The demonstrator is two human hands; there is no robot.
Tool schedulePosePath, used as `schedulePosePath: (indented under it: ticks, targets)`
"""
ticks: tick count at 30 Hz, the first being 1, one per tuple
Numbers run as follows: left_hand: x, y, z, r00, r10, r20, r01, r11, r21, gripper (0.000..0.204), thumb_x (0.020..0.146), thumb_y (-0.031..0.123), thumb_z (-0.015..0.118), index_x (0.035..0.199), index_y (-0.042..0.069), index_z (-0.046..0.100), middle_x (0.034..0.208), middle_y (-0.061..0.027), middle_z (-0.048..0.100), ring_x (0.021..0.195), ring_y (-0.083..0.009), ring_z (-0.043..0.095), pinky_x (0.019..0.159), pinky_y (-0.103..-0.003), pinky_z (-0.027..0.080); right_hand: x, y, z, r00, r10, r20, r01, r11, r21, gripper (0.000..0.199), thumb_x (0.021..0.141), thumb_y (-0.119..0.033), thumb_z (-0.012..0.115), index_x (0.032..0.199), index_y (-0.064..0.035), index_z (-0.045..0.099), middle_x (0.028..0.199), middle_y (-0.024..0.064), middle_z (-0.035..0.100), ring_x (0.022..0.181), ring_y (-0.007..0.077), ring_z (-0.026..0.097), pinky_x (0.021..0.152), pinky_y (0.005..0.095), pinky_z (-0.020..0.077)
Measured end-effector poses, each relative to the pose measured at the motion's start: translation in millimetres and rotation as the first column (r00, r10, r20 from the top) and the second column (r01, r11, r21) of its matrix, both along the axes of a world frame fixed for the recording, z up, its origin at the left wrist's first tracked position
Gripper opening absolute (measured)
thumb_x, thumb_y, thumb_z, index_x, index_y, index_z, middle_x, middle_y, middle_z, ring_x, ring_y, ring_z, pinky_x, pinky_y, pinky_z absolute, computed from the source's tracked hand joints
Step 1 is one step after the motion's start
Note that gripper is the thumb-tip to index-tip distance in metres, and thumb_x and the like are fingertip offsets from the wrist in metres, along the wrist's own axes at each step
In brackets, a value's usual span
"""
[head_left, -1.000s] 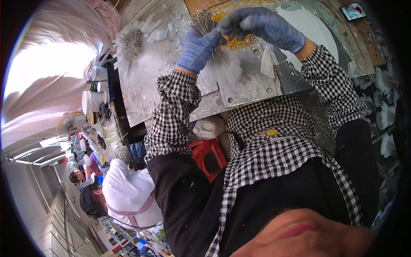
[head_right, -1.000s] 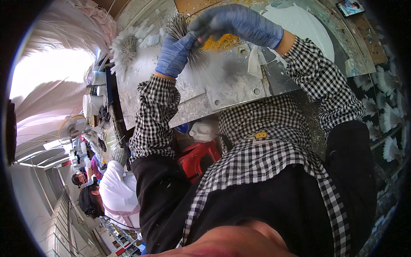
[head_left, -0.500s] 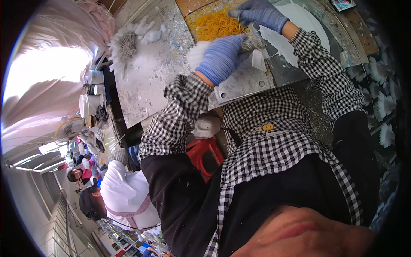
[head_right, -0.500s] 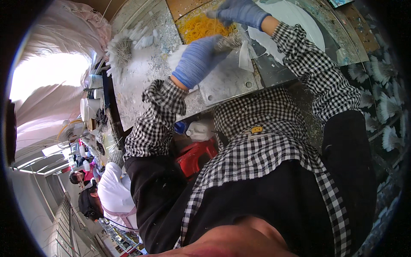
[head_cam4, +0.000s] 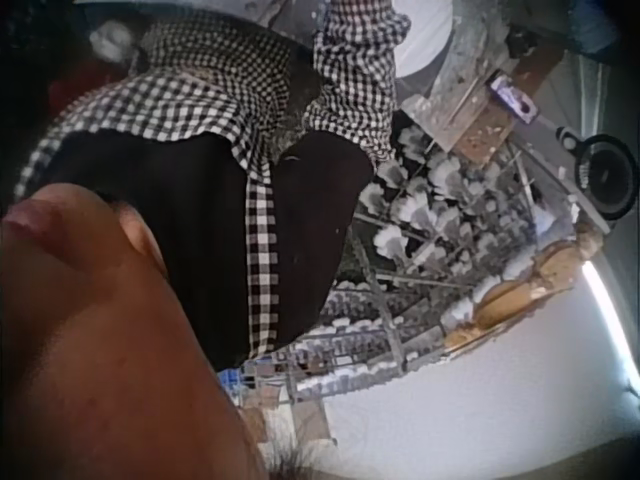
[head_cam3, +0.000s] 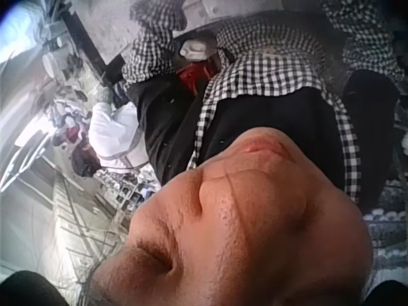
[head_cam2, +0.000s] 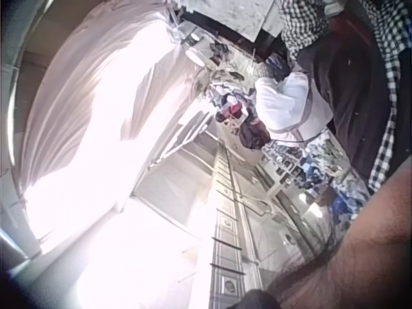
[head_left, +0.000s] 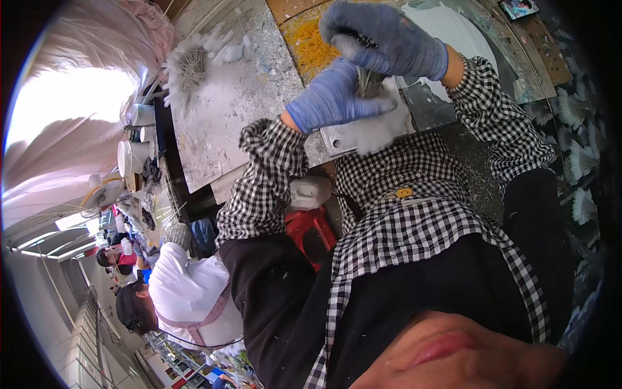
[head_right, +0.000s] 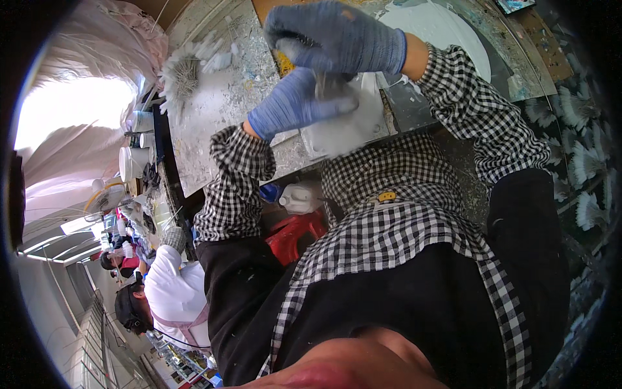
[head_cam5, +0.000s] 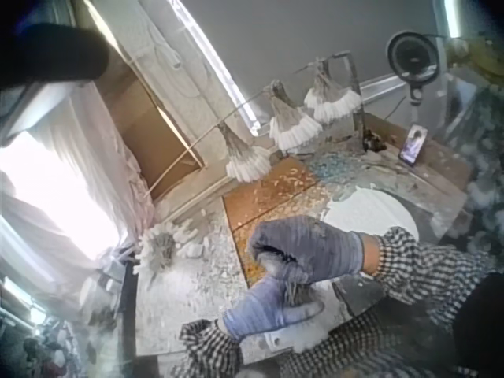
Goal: The person gathers artificial pine needle pieces into bundles, secures them with rubber bands, dips their tips into white paste, and sets the finished bundles onto the table.
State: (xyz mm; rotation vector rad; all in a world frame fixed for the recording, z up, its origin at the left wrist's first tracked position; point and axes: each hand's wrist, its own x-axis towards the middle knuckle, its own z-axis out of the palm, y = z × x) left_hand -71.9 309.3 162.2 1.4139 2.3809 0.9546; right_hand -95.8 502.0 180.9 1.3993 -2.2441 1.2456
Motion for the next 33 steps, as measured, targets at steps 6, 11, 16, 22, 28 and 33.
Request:
schedulePosePath:
  ticks: [6, 11, 16, 22, 28, 33]
  targets:
    - [12.9, -12.2, -7.9, 0.845, 0.099, 0.526, -0.224, 0.958, 0.179, 0.066, 0.083, 0.049, 0.074, 0.122, -0.001, 0.054, 0.106, -0.0128, 0.064, 0.102, -0.0223, 0.061, 0.091, -0.036, 0.050, 4.9, 4.0, 13.1, 0.963, -0.186, -0.193, 0.142, 0.965, -0.222, 0.038, 0.094, -0.031, 0.065, 0.120, -0.0055, 0.055, 0.101, 0.0096, 0.061, 0.098, 0.0209, 0.062, 0.083, 0.0326, 0.0510]
    - [39.8, -18.5, -95.1, 0.837, 0.504, 0.211, -0.546, 0.798, 0.255, 0.060, 0.090, 0.051, 0.061, 0.128, 0.004, 0.056, 0.122, -0.0143, 0.062, 0.109, -0.0280, 0.062, 0.096, -0.040, 0.050, 31.0, 42.1, 10.9, 0.876, 0.044, 0.480, 0.311, 0.711, -0.631, 0.032, 0.101, -0.030, 0.057, 0.120, -0.0043, 0.058, 0.101, 0.0019, 0.060, 0.095, 0.0107, 0.058, 0.083, 0.0262, 0.0489]
    - [77.2, 31.5, -112.2, 0.690, 0.649, -0.319, -0.647, 0.751, 0.128, 0.041, 0.095, 0.032, 0.053, 0.130, 0.010, 0.058, 0.131, -0.0097, 0.061, 0.118, -0.0308, 0.058, 0.102, -0.044, 0.044, 36.8, 68.9, -49.3, 0.769, -0.290, 0.570, 0.476, 0.855, -0.206, 0.041, 0.099, -0.041, 0.055, 0.113, -0.0042, 0.066, 0.096, 0.0040, 0.067, 0.089, 0.0110, 0.061, 0.082, 0.0276, 0.0511]
    - [94.7, 33.1, -106.6, 0.703, 0.570, -0.425, -0.624, 0.781, 0.014, 0.037, 0.095, 0.028, 0.052, 0.126, 0.010, 0.061, 0.124, -0.0136, 0.064, 0.112, -0.0337, 0.060, 0.098, -0.043, 0.047, 64.3, 62.4, -75.9, 0.722, -0.217, 0.657, 0.488, 0.833, -0.261, 0.031, 0.102, -0.030, 0.056, 0.115, -0.0039, 0.066, 0.089, -0.0001, 0.066, 0.083, 0.0077, 0.062, 0.080, 0.0234, 0.0527]
    - [103.6, 36.7, -95.0, 0.697, 0.621, -0.359, -0.630, 0.769, 0.106, 0.032, 0.096, 0.024, 0.050, 0.122, 0.009, 0.063, 0.120, -0.0151, 0.065, 0.109, -0.0350, 0.061, 0.096, -0.044, 0.048, 66.6, 62.5, -79.2, 0.705, -0.202, 0.680, 0.488, 0.833, -0.259, 0.031, 0.101, -0.029, 0.057, 0.117, -0.0036, 0.066, 0.092, 0.0014, 0.068, 0.085, 0.0085, 0.063, 0.082, 0.0238, 0.0533]
    - [104.3, 33.3, -113.9, 0.708, 0.628, -0.322, -0.643, 0.762, 0.074, 0.032, 0.095, 0.023, 0.052, 0.122, 0.010, 0.063, 0.121, -0.0150, 0.065, 0.108, -0.0347, 0.061, 0.094, -0.042, 0.049, 68.5, 66.1, -80.5, 0.712, -0.200, 0.673, 0.476, 0.842, -0.253, 0.033, 0.101, -0.032, 0.057, 0.117, -0.0037, 0.065, 0.093, 0.0019, 0.068, 0.085, 0.0086, 0.063, 0.082, 0.0231, 0.0530]
